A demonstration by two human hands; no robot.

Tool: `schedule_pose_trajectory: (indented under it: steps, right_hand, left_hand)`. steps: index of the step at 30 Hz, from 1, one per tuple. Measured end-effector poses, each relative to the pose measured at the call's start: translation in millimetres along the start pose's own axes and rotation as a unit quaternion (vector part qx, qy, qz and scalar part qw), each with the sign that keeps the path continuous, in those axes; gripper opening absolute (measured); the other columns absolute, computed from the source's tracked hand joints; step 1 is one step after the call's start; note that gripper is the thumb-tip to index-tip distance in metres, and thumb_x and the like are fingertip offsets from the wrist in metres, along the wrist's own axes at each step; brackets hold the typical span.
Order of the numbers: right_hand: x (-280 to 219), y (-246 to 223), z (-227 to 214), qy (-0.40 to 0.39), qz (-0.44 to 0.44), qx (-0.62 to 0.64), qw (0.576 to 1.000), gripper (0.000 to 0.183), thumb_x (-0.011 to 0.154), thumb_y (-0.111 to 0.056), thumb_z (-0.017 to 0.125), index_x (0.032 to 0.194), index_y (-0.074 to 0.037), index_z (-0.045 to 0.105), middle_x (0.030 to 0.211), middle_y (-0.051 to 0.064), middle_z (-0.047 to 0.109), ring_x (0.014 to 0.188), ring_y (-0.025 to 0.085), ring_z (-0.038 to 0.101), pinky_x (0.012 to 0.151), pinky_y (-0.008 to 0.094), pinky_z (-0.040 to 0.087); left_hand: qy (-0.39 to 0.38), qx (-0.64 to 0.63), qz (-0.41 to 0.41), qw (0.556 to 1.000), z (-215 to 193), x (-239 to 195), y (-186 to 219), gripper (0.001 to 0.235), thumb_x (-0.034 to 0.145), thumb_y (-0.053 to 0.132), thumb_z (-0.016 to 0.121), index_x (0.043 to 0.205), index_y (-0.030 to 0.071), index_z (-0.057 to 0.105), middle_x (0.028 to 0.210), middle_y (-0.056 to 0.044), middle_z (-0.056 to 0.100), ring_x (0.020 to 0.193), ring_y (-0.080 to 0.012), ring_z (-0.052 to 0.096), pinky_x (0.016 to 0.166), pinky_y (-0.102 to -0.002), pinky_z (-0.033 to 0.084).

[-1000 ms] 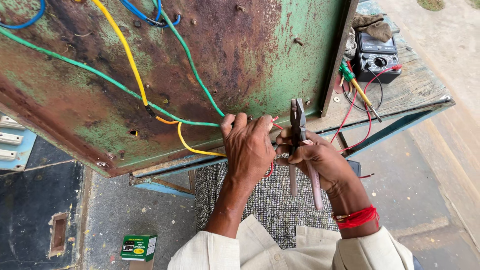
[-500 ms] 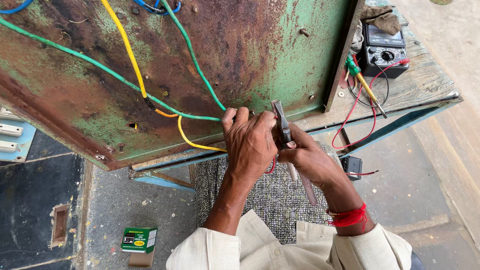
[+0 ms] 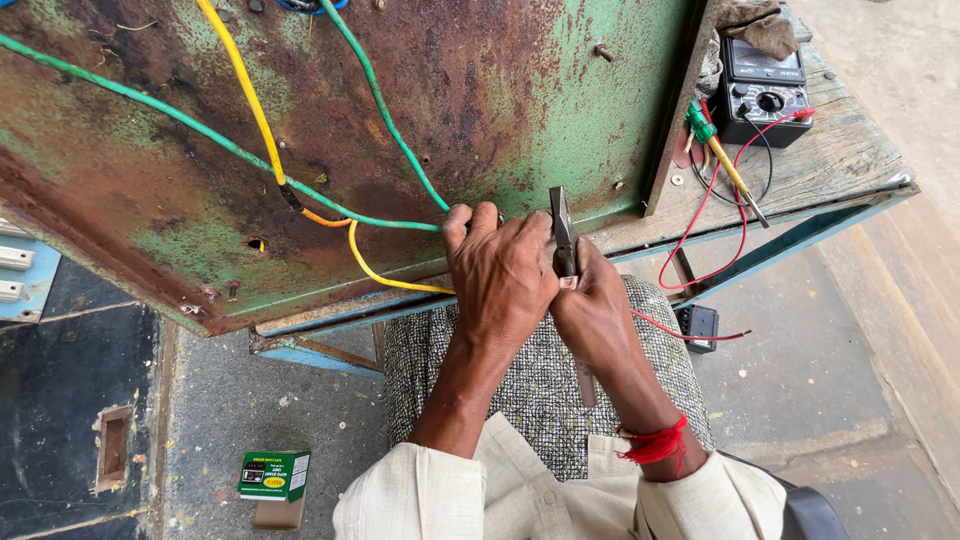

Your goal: The person repairs an electrical panel by using a screwdriver to tighten terminals on a control unit, then uses pliers to strip and trim wires on the underside of a metal panel before connecting them.

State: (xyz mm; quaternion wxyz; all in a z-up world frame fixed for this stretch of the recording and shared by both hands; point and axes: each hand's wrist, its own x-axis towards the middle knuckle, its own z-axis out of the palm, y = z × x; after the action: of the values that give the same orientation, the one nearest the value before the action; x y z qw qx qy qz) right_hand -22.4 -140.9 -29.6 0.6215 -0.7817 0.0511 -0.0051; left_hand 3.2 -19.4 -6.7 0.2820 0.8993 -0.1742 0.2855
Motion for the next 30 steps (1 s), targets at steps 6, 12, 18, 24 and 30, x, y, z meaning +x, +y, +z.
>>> schedule_pose_trajectory:
  steps: [6,12,18,24,30]
  right_hand:
    - [-4.8,24.5,18.7,0.063,-0.006,0.126,0.99,0.009,0.092,-0.007,0.064,0.096,-0.001,0.059,0.083,-0.003,0.055,0.076,0.006,0.046,0.064,0.024,0.041]
    - [-10.5,22.2,22.3,0.077,0.011,0.222,0.972,0.017,0.094,-0.011,0.064,0.109,-0.002,0.063,0.092,-0.002,0.061,0.082,0.005,0.052,0.07,0.021,0.045]
    - [-13.0,17.9,28.0,0.063,0.018,0.287,0.956,0.023,0.098,-0.012,0.065,0.116,0.002,0.061,0.095,0.001,0.063,0.086,0.007,0.056,0.073,0.024,0.048]
    - [-10.8,20.9,25.9,0.073,0.041,0.27,0.959,0.018,0.094,-0.003,0.057,0.111,-0.002,0.063,0.095,0.0,0.064,0.086,0.007,0.056,0.076,0.022,0.048]
    - [15.1,-10.5,-63.1,0.121,-0.051,0.289,0.948,0.021,0.081,0.011,0.058,0.093,-0.004,0.049,0.088,0.006,0.052,0.079,0.02,0.053,0.069,0.034,0.047]
  left_hand:
    - [0.029,-0.026,0.036,0.999,1.5,-2.9,-2.2,0.006,0.083,0.006,0.068,0.088,0.009,0.068,0.081,-0.005,0.072,0.084,-0.0273,0.059,0.096,-0.048,0.035]
    - [0.034,-0.024,0.042,0.998,6.5,-2.5,-1.7,0.004,0.082,0.007,0.071,0.084,0.01,0.068,0.078,-0.006,0.071,0.082,-0.0272,0.059,0.096,-0.048,0.034]
    - [0.038,-0.022,0.05,0.998,7.5,-5.4,-6.1,0.003,0.084,0.01,0.071,0.085,0.01,0.069,0.078,-0.006,0.071,0.082,-0.0262,0.059,0.096,-0.048,0.034]
    - [0.054,0.008,0.03,0.998,12.9,-10.4,-11.4,0.004,0.086,0.007,0.069,0.089,0.01,0.067,0.079,-0.007,0.069,0.084,-0.026,0.059,0.097,-0.048,0.035]
    - [0.066,0.001,0.019,0.998,14.8,-2.9,0.5,0.008,0.086,0.004,0.067,0.09,0.011,0.064,0.084,-0.006,0.07,0.087,-0.0279,0.058,0.097,-0.046,0.036]
